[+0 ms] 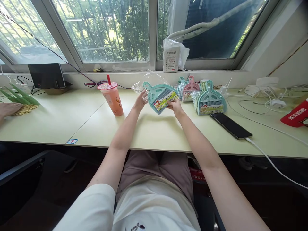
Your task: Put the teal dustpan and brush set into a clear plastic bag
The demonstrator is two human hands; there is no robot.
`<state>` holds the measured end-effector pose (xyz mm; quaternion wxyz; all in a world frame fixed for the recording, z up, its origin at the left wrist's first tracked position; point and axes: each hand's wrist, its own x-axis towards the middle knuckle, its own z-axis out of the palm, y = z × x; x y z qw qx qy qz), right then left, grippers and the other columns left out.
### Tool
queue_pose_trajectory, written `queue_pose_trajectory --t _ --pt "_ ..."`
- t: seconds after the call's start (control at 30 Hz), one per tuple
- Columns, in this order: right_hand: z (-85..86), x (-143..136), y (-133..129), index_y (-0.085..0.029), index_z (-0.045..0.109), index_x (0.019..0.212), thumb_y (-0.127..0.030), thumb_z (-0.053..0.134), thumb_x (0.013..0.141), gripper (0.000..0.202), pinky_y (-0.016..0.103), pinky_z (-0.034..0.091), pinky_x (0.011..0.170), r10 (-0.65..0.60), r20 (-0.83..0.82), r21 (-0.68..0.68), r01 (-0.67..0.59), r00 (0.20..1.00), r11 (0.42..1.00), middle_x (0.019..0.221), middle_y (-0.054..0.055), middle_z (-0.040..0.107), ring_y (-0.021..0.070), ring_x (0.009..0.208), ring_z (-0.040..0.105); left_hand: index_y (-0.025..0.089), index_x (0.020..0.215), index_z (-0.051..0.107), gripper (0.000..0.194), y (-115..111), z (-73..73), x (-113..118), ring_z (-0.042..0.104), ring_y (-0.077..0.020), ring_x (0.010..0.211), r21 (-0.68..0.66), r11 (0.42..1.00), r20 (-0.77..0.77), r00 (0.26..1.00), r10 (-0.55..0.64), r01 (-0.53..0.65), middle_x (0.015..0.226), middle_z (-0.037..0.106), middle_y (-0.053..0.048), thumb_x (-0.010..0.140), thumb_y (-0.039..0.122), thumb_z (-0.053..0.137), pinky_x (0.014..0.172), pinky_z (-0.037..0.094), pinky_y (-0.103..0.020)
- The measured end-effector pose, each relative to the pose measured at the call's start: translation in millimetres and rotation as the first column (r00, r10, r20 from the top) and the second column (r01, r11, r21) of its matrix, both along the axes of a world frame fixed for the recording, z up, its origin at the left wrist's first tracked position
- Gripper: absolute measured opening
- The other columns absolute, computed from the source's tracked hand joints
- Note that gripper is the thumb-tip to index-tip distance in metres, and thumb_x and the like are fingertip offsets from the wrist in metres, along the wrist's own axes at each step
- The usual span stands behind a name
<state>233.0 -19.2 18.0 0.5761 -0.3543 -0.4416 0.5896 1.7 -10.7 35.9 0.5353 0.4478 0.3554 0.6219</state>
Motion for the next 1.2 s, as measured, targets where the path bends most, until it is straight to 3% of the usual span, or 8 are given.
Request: queue_pose_trajectory --t 0.1,0.2,0.4,0.57,0.7,0.8,0.97,1.2 --pt "-1.6 -2.1 0.0 -0.017 0.063 0.083 -0.008 0.079 0.073 0.022 0.049 0.063 0.085 -0.012 0.010 -0.017 0.012 1.000 1.000 0.073 0.001 0.072 0.0220 0.084 0.073 0.026 0.121 0.065 0.044 -3.9 -5.0 10.9 0.070 -0.0155 0.086 0.003 0.995 -0.067 0.992 -0.104 0.104 0.102 0.074 -0.001 0.079 0.039 0.074 0.070 0.055 -0.023" --pt "-1.7 -3.4 -0.1 -0.017 0.062 0.084 -0.008 0.076 0.076 0.019 0.048 0.063 0.086 -0.052 -0.016 -0.033 0.051 0.999 0.998 0.077 0.002 0.073 0.0220 0.088 0.073 0.019 0.111 0.069 0.037 -6.4 -10.7 23.1 0.070 -0.0164 0.084 -0.056 0.981 -0.107 0.975 -0.193 0.187 0.097 0.075 -0.003 0.078 0.035 0.075 0.072 0.055 -0.025" --pt "1.5 -3.6 -0.6 -0.020 0.061 0.091 -0.008 0.071 0.079 0.019 0.043 0.063 0.088 -0.162 -0.100 -0.041 0.158 0.982 0.987 0.085 0.000 0.073 0.0182 0.092 0.073 0.017 0.112 0.068 0.036 -9.9 -14.1 41.5 0.071 -0.0178 0.090 -0.122 0.957 -0.120 0.953 -0.278 0.264 0.106 0.075 -0.007 0.080 0.034 0.075 0.082 0.056 -0.029" --pt "2.5 -2.7 1.1 -0.019 0.060 0.086 -0.007 0.068 0.081 0.015 0.039 0.063 0.089 -0.214 -0.140 -0.079 0.205 0.967 0.976 0.081 -0.001 0.072 0.0166 0.090 0.073 0.018 0.116 0.067 0.041 -13.0 -14.5 49.1 0.071 -0.0183 0.095 -0.121 0.926 -0.144 0.916 -0.374 0.359 0.112 0.074 -0.009 0.080 0.035 0.076 0.087 0.057 -0.033" --pt "2.4 -3.2 1.5 -0.018 0.060 0.085 -0.007 0.069 0.079 0.016 0.036 0.063 0.088 -0.200 -0.166 -0.079 0.190 0.966 0.979 0.080 0.000 0.072 0.0172 0.090 0.073 0.018 0.114 0.067 0.043 -13.4 -15.0 55.4 0.069 -0.0211 0.106 -0.056 0.962 -0.118 0.955 -0.271 0.266 0.116 0.073 -0.009 0.078 0.038 0.077 0.098 0.053 -0.035" --pt "3.4 -4.7 -0.3 -0.019 0.061 0.091 -0.009 0.071 0.079 0.018 0.036 0.064 0.085 -0.189 -0.162 -0.081 0.177 0.969 0.981 0.083 0.000 0.073 0.0169 0.089 0.073 0.017 0.111 0.067 0.043 -11.9 -14.4 59.3 0.068 -0.0237 0.109 0.012 0.981 -0.106 0.976 -0.192 0.194 0.114 0.073 -0.009 0.072 0.032 0.080 0.100 0.052 -0.037" --pt "6.5 -5.5 -4.2 -0.019 0.062 0.101 -0.011 0.071 0.080 0.025 0.037 0.064 0.086 -0.185 -0.140 -0.059 0.179 0.973 0.982 0.091 0.002 0.074 0.0168 0.091 0.074 0.015 0.107 0.066 0.045 -8.6 -13.8 62.9 0.068 -0.0266 0.109 0.022 0.988 -0.110 0.982 -0.151 0.154 0.107 0.075 -0.009 0.063 0.014 0.075 0.104 0.050 -0.042" --pt "6.4 -4.3 -4.5 -0.019 0.058 0.089 -0.008 0.064 0.083 0.014 0.032 0.063 0.086 -0.196 -0.132 -0.102 0.184 0.972 0.978 0.083 0.000 0.071 0.0138 0.082 0.073 0.014 0.107 0.065 0.046 -5.8 -14.5 63.1 0.066 -0.0270 0.112 0.004 0.990 -0.068 0.988 -0.139 0.139 0.106 0.074 -0.009 0.062 0.010 0.071 0.106 0.048 -0.043"
